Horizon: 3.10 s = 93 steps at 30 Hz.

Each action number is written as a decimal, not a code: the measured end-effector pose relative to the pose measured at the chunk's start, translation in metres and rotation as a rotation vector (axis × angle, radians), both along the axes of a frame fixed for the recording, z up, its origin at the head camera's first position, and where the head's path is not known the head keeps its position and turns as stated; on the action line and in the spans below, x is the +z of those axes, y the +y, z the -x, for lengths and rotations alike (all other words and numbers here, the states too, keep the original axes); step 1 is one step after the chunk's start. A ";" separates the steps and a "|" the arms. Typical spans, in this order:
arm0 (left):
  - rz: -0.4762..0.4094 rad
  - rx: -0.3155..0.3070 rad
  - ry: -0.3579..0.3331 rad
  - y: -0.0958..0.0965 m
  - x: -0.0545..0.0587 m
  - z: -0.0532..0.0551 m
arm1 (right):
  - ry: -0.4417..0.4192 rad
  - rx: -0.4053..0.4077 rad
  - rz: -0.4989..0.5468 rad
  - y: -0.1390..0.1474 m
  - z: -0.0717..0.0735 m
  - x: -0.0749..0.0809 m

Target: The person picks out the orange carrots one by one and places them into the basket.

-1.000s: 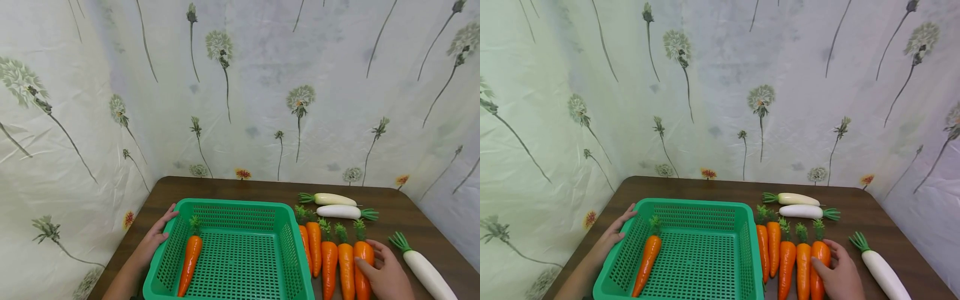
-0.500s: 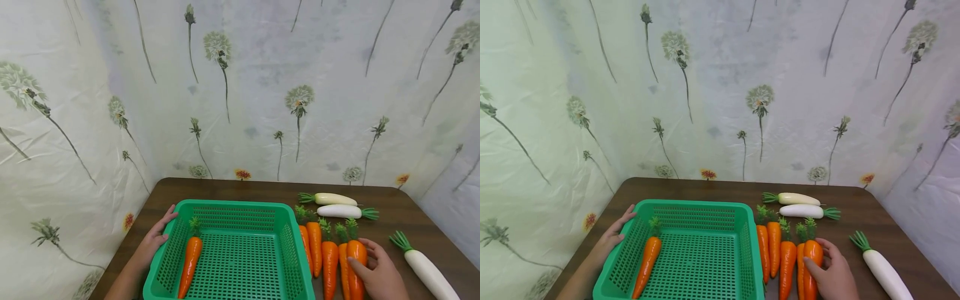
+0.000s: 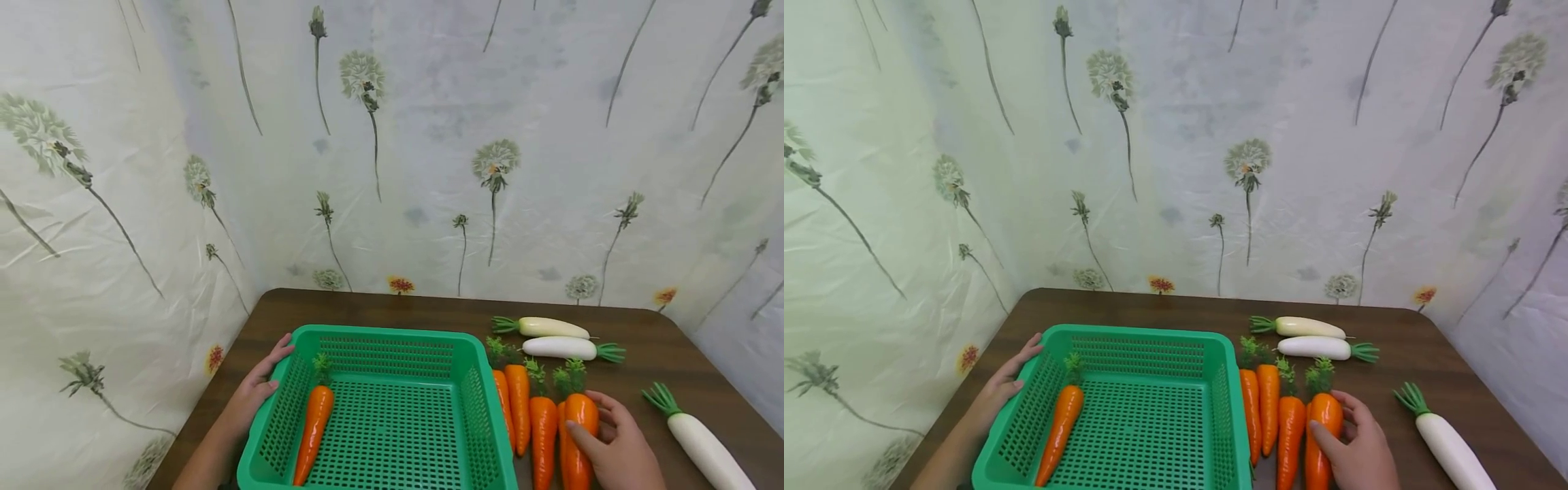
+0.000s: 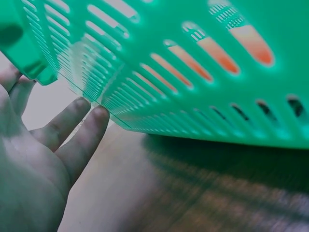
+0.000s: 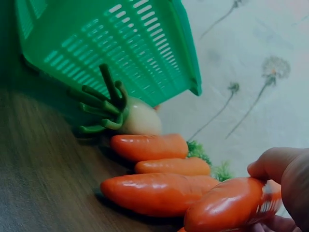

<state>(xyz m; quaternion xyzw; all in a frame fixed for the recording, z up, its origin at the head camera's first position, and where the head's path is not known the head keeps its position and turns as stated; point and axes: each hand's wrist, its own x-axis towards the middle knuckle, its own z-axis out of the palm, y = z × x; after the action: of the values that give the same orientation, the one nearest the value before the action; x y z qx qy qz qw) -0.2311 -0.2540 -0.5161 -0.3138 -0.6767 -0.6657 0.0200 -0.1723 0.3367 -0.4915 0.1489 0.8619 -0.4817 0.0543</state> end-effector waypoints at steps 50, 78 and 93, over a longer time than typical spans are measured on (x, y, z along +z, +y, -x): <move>-0.002 0.021 -0.028 0.001 0.001 0.000 | 0.063 0.139 0.150 -0.072 -0.013 0.054; 0.014 0.021 -0.011 0.001 0.002 0.001 | 0.078 0.244 0.309 -0.107 -0.007 0.070; 0.006 0.021 0.012 0.001 -0.001 0.002 | 0.064 0.261 0.262 -0.120 0.000 0.084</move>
<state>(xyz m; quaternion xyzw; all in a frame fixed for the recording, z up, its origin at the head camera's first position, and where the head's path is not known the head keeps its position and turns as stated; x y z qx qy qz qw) -0.2331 -0.2534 -0.5170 -0.3107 -0.6820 -0.6614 0.0303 -0.1723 0.2166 -0.4079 0.0118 0.8051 -0.5832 0.1078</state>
